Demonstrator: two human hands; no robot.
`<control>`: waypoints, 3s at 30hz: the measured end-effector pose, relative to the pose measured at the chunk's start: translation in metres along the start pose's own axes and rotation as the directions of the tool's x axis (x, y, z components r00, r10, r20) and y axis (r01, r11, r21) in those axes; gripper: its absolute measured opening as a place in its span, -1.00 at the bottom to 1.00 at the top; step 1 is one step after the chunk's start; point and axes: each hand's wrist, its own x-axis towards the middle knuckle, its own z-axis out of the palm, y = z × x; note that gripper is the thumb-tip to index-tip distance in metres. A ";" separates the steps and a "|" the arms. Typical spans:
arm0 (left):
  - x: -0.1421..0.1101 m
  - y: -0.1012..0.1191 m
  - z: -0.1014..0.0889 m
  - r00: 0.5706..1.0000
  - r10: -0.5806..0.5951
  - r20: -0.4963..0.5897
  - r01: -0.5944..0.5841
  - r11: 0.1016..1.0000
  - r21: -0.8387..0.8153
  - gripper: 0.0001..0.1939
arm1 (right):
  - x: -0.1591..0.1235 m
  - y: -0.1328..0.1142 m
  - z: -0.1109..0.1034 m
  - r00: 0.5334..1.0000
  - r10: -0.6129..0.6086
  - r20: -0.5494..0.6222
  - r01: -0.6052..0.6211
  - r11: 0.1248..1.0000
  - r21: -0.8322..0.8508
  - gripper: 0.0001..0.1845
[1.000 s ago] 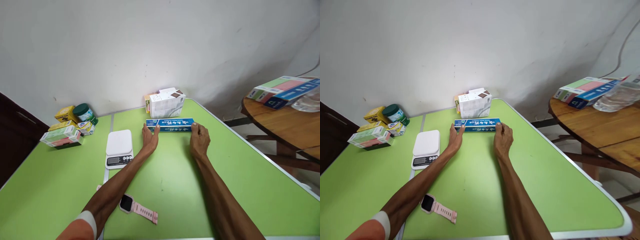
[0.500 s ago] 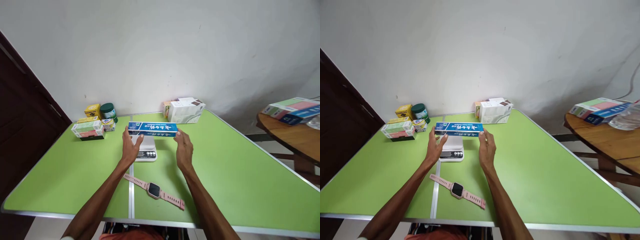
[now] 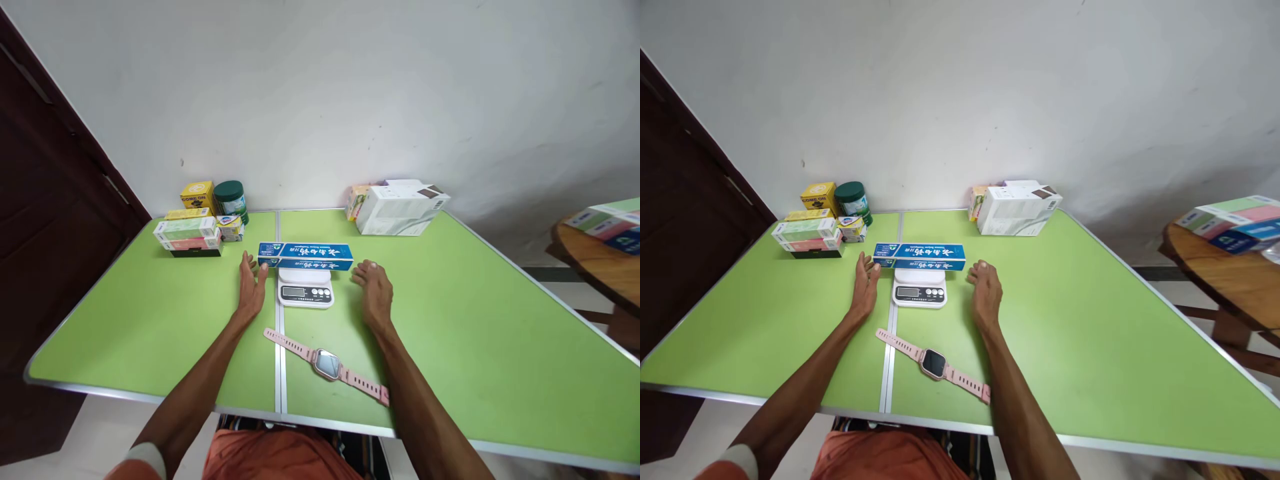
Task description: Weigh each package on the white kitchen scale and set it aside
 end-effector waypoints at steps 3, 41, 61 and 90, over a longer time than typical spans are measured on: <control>0.004 -0.006 -0.002 1.000 -0.015 0.028 0.015 1.000 0.007 -0.04 | 0.001 0.002 -0.004 1.000 0.005 -0.008 -0.005 1.000 -0.019 -0.31; -0.005 -0.010 0.012 0.983 0.163 0.085 -0.170 0.981 0.095 -0.21 | -0.005 -0.014 -0.008 0.976 -0.033 0.217 0.052 0.995 -0.081 -0.25; 0.082 0.010 -0.130 0.803 0.173 -0.570 -0.154 0.985 0.081 -0.22 | -0.030 -0.087 0.191 0.799 -0.063 0.598 0.073 0.997 0.007 -0.11; 0.137 -0.027 -0.191 0.664 0.393 -0.637 -0.121 0.896 0.427 0.03 | 0.002 -0.071 0.116 0.886 -0.249 0.391 0.318 0.940 -0.122 -0.35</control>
